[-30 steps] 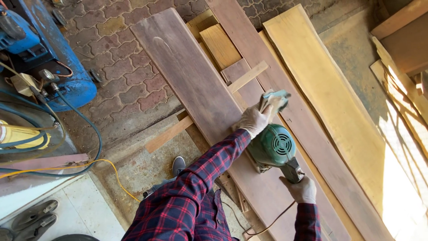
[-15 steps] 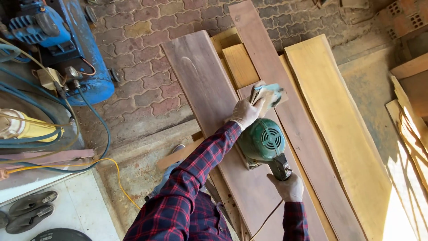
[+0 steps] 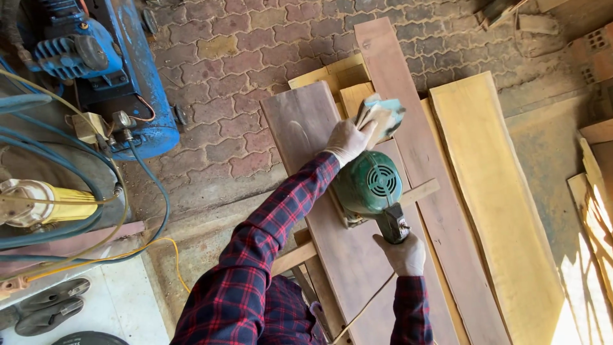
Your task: The recorder sands several wood planks using an orbital power sander followed by manual sanding with sandpaper blocks.
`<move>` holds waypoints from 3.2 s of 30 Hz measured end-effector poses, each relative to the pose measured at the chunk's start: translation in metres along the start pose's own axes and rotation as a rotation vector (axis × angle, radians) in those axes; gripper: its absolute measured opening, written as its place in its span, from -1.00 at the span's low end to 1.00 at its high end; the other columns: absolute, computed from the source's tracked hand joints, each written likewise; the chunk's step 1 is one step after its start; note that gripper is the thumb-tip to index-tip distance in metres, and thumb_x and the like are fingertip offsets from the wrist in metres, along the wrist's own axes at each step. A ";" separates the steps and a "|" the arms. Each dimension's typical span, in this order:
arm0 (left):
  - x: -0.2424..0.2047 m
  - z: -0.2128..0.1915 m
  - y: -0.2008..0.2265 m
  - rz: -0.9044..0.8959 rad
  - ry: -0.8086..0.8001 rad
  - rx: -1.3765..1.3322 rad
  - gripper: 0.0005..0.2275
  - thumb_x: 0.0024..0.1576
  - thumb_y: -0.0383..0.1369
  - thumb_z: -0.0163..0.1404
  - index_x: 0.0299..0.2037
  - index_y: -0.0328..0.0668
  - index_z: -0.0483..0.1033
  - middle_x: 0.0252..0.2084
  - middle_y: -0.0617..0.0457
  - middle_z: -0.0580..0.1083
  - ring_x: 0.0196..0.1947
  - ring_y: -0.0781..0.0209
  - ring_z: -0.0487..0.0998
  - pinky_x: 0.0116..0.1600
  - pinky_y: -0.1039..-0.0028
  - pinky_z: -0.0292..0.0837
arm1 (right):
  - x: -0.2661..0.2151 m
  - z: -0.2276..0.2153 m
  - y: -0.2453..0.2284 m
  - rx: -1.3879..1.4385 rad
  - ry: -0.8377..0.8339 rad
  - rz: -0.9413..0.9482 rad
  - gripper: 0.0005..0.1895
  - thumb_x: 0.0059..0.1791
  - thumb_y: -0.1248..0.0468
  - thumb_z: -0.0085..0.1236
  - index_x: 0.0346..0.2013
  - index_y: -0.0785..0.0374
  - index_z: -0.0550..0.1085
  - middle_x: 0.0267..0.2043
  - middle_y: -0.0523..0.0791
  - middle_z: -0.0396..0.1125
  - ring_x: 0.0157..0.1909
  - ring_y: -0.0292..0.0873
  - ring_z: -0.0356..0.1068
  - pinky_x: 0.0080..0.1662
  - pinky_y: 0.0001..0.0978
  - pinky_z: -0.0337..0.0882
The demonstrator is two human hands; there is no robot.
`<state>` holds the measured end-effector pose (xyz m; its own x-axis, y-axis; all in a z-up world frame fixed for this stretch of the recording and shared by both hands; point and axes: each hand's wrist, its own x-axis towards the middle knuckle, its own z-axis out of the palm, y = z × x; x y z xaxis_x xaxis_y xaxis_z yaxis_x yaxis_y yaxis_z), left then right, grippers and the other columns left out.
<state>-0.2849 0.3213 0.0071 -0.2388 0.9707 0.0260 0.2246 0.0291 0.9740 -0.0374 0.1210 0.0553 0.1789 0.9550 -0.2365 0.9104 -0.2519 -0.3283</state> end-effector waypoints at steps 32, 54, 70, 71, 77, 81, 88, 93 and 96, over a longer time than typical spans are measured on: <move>0.185 -0.107 -0.032 0.039 0.120 0.044 -0.58 0.06 0.00 0.12 -0.43 -0.31 0.67 -0.49 -0.22 0.61 -0.47 -0.06 0.69 -0.35 0.20 0.59 | 0.100 0.013 -0.195 0.016 -0.029 -0.009 -0.45 -0.31 0.01 0.50 -0.12 0.19 0.60 -0.28 0.04 0.54 -0.26 0.06 0.56 -0.14 -0.06 0.50; 0.130 -0.064 -0.025 0.033 -0.020 0.062 -0.58 0.12 0.02 0.02 -0.42 -0.24 0.62 -0.53 -0.04 0.60 -0.58 0.14 0.65 -0.48 0.33 0.59 | 0.063 0.004 -0.133 -0.028 -0.010 -0.026 -0.44 -0.30 -0.04 0.49 -0.16 0.22 0.59 -0.32 0.06 0.53 -0.29 0.10 0.56 -0.19 -0.05 0.52; -0.023 0.006 -0.006 -0.007 -0.051 0.083 -0.56 0.18 0.05 -0.03 -0.46 -0.18 0.59 -0.60 0.00 0.55 -0.64 0.13 0.58 -0.50 0.31 0.50 | -0.030 0.002 0.007 -0.082 0.004 0.030 -0.44 -0.30 -0.06 0.50 -0.24 0.31 0.61 -0.38 0.11 0.53 -0.30 0.11 0.56 -0.20 -0.05 0.53; -0.031 0.011 -0.002 0.003 -0.047 0.074 -0.58 0.17 0.05 -0.02 -0.46 -0.15 0.59 -0.61 0.02 0.54 -0.64 0.14 0.58 -0.50 0.31 0.48 | -0.036 0.002 0.014 -0.083 0.007 0.053 -0.43 -0.30 -0.06 0.49 -0.23 0.31 0.61 -0.38 0.10 0.53 -0.31 0.11 0.57 -0.21 -0.05 0.53; -0.073 0.050 0.006 -0.010 -0.115 0.066 -0.60 0.18 0.04 -0.02 -0.46 -0.10 0.57 -0.63 0.05 0.52 -0.66 0.17 0.55 -0.54 0.30 0.44 | -0.072 0.003 0.061 -0.086 0.059 0.098 -0.42 -0.32 -0.06 0.50 -0.24 0.32 0.61 -0.37 0.10 0.53 -0.32 0.11 0.56 -0.21 -0.04 0.52; -0.099 0.073 0.010 0.073 -0.160 0.027 -0.66 0.21 -0.02 -0.04 -0.35 -0.11 0.57 -0.60 0.07 0.52 -0.66 0.22 0.55 -0.54 0.33 0.49 | -0.092 0.001 0.088 -0.099 0.029 0.188 -0.41 -0.30 -0.09 0.49 -0.26 0.33 0.61 -0.42 0.09 0.53 -0.34 0.09 0.57 -0.20 -0.07 0.54; -0.127 0.082 0.015 0.128 -0.190 0.003 -0.70 0.24 -0.08 -0.04 -0.26 -0.13 0.57 -0.60 0.05 0.52 -0.66 0.24 0.54 -0.54 0.36 0.51 | -0.114 0.001 0.106 -0.072 0.036 0.250 -0.43 -0.32 -0.10 0.49 -0.27 0.29 0.64 -0.43 0.05 0.55 -0.34 0.06 0.58 -0.19 -0.08 0.53; -0.122 0.078 -0.001 0.025 -0.225 0.016 -0.62 0.27 -0.02 -0.03 -0.38 -0.16 0.57 -0.59 0.04 0.52 -0.66 0.26 0.52 -0.59 0.41 0.44 | -0.113 0.003 0.093 -0.075 0.028 0.235 -0.42 -0.31 -0.10 0.49 -0.25 0.30 0.63 -0.41 0.07 0.55 -0.31 0.09 0.58 -0.18 -0.06 0.54; -0.111 0.051 0.001 -0.081 -0.252 -0.046 -0.61 0.25 0.00 -0.05 -0.39 -0.14 0.54 -0.60 0.07 0.52 -0.70 0.29 0.51 -0.68 0.42 0.40 | -0.103 0.008 0.076 -0.118 0.007 0.202 -0.39 -0.31 -0.12 0.50 -0.22 0.29 0.63 -0.35 0.08 0.54 -0.28 0.09 0.58 -0.17 -0.07 0.55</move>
<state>-0.2105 0.2259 -0.0062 -0.0097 0.9945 -0.1041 0.1695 0.1042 0.9800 0.0107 0.0026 0.0473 0.3641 0.8881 -0.2805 0.8930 -0.4184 -0.1656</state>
